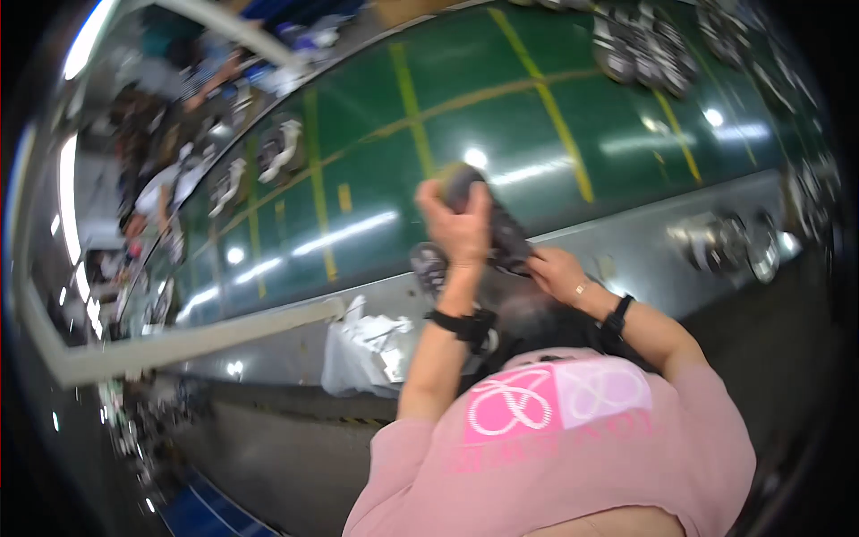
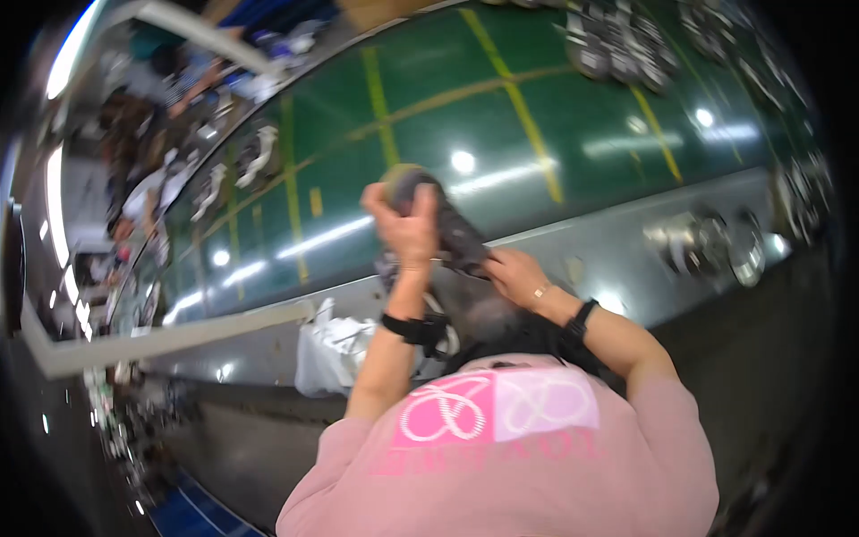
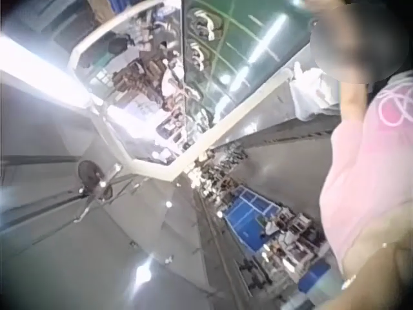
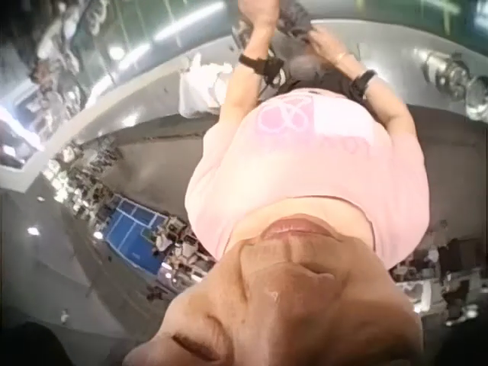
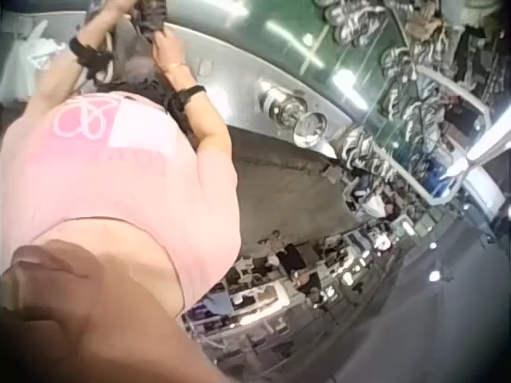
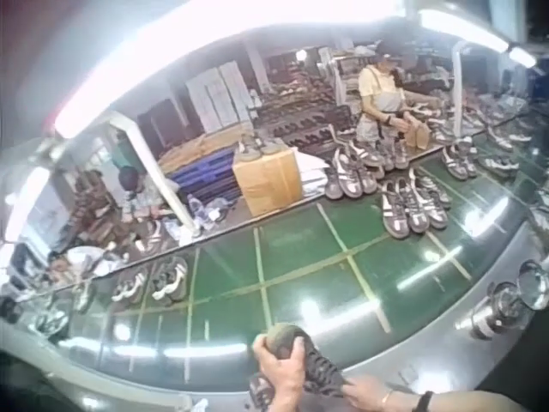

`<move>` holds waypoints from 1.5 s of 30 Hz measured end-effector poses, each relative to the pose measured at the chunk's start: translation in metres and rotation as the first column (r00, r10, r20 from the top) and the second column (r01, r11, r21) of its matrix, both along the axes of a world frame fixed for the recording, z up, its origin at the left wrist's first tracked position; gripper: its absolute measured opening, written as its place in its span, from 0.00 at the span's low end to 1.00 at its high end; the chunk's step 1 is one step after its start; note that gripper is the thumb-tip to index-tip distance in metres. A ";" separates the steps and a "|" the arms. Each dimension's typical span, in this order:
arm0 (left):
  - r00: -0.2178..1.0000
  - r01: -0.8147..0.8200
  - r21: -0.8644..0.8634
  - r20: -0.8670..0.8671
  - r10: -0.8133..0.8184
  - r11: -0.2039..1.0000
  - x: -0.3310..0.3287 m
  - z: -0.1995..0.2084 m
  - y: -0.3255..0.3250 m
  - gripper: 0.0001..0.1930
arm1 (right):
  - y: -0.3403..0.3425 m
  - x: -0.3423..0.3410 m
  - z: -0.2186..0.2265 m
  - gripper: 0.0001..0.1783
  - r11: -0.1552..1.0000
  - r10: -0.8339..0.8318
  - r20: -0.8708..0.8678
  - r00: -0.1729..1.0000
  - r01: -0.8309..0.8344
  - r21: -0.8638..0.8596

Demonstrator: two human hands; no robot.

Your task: Inspecting and cleaning finished shoes on a factory production line.

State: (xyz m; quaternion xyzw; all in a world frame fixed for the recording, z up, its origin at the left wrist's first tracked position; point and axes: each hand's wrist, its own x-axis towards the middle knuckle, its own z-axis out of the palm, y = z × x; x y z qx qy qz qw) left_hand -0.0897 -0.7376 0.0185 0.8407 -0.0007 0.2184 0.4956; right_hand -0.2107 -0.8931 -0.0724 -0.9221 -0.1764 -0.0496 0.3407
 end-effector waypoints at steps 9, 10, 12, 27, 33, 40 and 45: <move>0.943 0.048 0.109 0.322 -0.081 0.993 -0.026 -0.004 -0.023 0.32 | 0.001 -0.013 -0.064 0.11 0.917 0.057 -0.238 0.970 -0.145 -0.371; 0.945 0.053 0.101 0.316 -0.083 0.993 -0.026 -0.004 -0.020 0.32 | -0.002 -0.018 -0.063 0.10 0.944 0.080 -0.063 0.995 -0.096 -0.317; 0.951 0.044 0.089 0.300 -0.069 0.995 -0.023 0.001 -0.014 0.31 | 0.001 -0.016 -0.051 0.10 0.976 0.095 0.095 0.991 -0.074 -0.206; 0.939 0.032 0.038 0.340 -0.043 0.999 -0.017 0.005 -0.014 0.31 | -0.005 -0.010 -0.041 0.12 0.966 0.028 -0.134 0.991 -0.062 -0.252; 0.943 0.026 0.069 0.329 -0.048 0.997 -0.018 0.004 -0.013 0.31 | 0.004 -0.009 -0.069 0.13 0.962 0.028 -0.150 0.988 -0.067 -0.266; 0.942 0.003 0.030 0.334 -0.013 1.000 -0.015 0.002 -0.013 0.31 | -0.009 -0.010 -0.042 0.14 0.980 0.079 -0.102 0.992 -0.096 -0.177; 0.948 0.076 0.113 0.299 -0.107 0.991 -0.019 -0.002 -0.024 0.32 | -0.005 -0.008 -0.073 0.17 0.948 0.082 -0.156 0.984 -0.125 -0.291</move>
